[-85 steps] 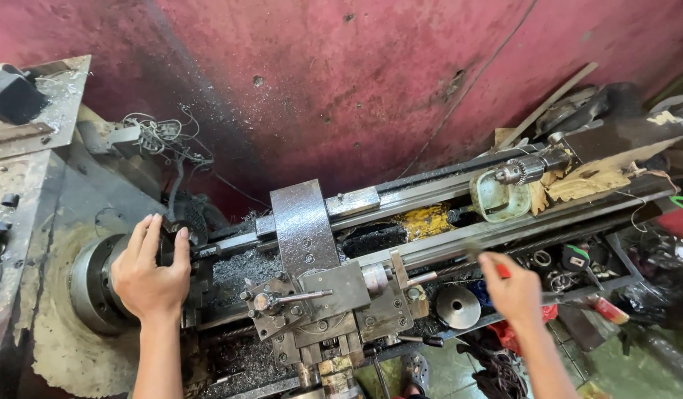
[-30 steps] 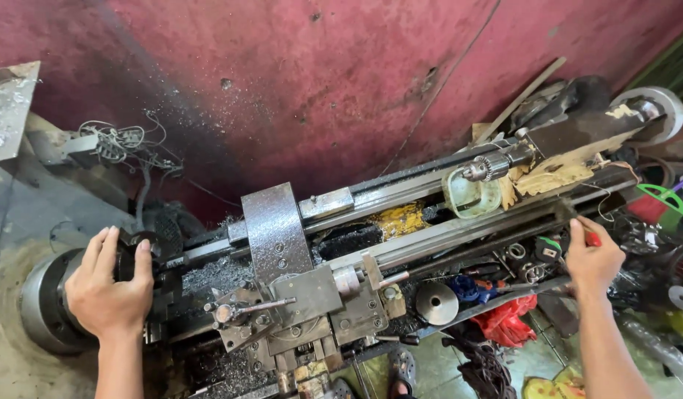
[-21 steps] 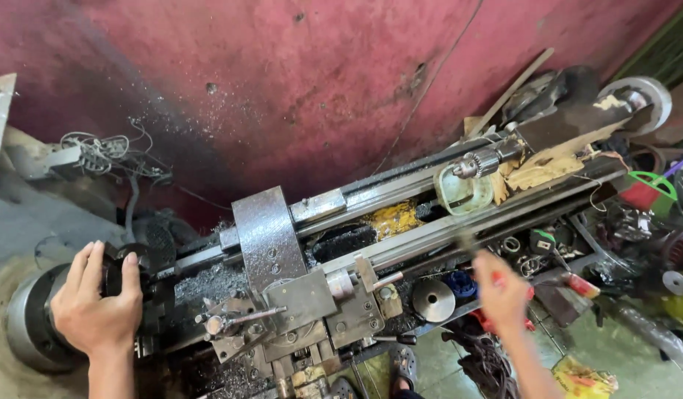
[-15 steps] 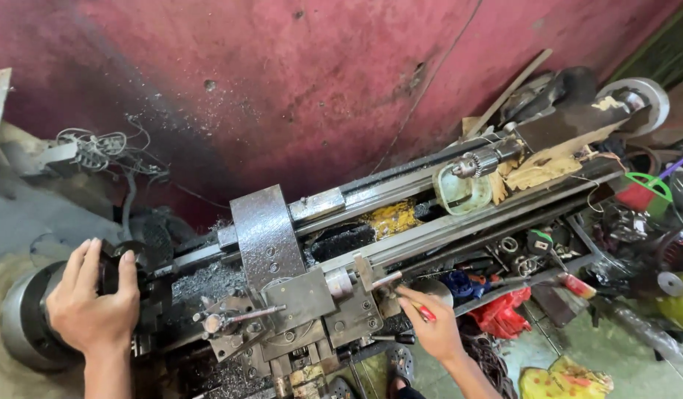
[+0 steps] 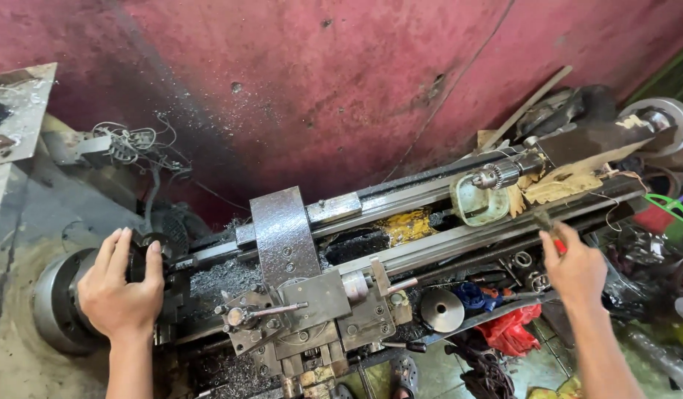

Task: Cleaning metal shavings and debris from a metal lathe using a small brush to maintain its operation.

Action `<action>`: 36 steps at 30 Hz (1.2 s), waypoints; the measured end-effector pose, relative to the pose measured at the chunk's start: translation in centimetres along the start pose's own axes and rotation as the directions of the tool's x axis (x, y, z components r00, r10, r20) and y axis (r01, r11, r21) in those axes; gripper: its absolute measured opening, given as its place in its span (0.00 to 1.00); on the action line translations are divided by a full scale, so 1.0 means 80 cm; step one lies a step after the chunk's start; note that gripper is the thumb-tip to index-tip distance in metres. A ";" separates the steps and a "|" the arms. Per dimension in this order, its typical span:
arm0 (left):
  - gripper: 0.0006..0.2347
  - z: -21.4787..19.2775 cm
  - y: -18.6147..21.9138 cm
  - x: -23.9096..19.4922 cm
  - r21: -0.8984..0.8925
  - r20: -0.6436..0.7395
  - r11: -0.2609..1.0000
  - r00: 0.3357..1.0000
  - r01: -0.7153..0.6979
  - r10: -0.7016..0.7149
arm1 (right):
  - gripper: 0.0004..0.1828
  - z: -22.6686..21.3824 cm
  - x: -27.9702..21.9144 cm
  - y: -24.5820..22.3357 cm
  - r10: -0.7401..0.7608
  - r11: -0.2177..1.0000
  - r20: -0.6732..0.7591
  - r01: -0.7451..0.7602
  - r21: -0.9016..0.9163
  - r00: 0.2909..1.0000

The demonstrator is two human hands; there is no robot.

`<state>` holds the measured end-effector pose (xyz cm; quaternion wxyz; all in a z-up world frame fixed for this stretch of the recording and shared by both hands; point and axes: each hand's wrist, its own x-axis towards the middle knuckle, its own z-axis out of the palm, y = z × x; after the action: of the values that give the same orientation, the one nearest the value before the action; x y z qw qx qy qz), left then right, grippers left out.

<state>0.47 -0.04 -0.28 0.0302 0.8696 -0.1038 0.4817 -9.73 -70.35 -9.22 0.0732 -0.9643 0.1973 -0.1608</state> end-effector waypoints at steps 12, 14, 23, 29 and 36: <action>0.14 0.000 0.000 0.000 -0.009 -0.005 1.000 1.000 0.009 -0.009 | 0.03 0.036 -0.034 -0.137 -0.504 0.864 0.309 0.472 0.175 0.807; 0.14 -0.001 0.000 0.001 -0.006 -0.003 1.000 1.000 0.007 -0.007 | 0.15 0.040 -0.051 -0.167 -0.430 0.901 0.390 0.365 0.233 0.814; 0.14 -0.004 0.002 0.003 -0.007 -0.013 1.000 1.000 0.014 -0.014 | 0.21 -0.009 -0.020 -0.199 0.137 0.709 0.508 -0.442 0.549 0.851; 0.14 -0.004 0.003 0.001 0.028 0.000 0.999 0.999 0.033 -0.033 | 0.21 0.008 0.009 -0.125 0.088 0.916 0.389 -0.229 0.331 0.917; 0.14 -0.005 0.006 0.002 0.038 0.014 0.998 0.998 0.055 -0.055 | 0.15 0.017 -0.017 -0.182 -0.294 0.953 0.386 0.301 0.045 0.874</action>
<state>0.14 -0.50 0.05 0.0261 0.8763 -0.0710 0.4758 -5.31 -56.42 -7.88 0.0773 -0.9962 0.0296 0.0258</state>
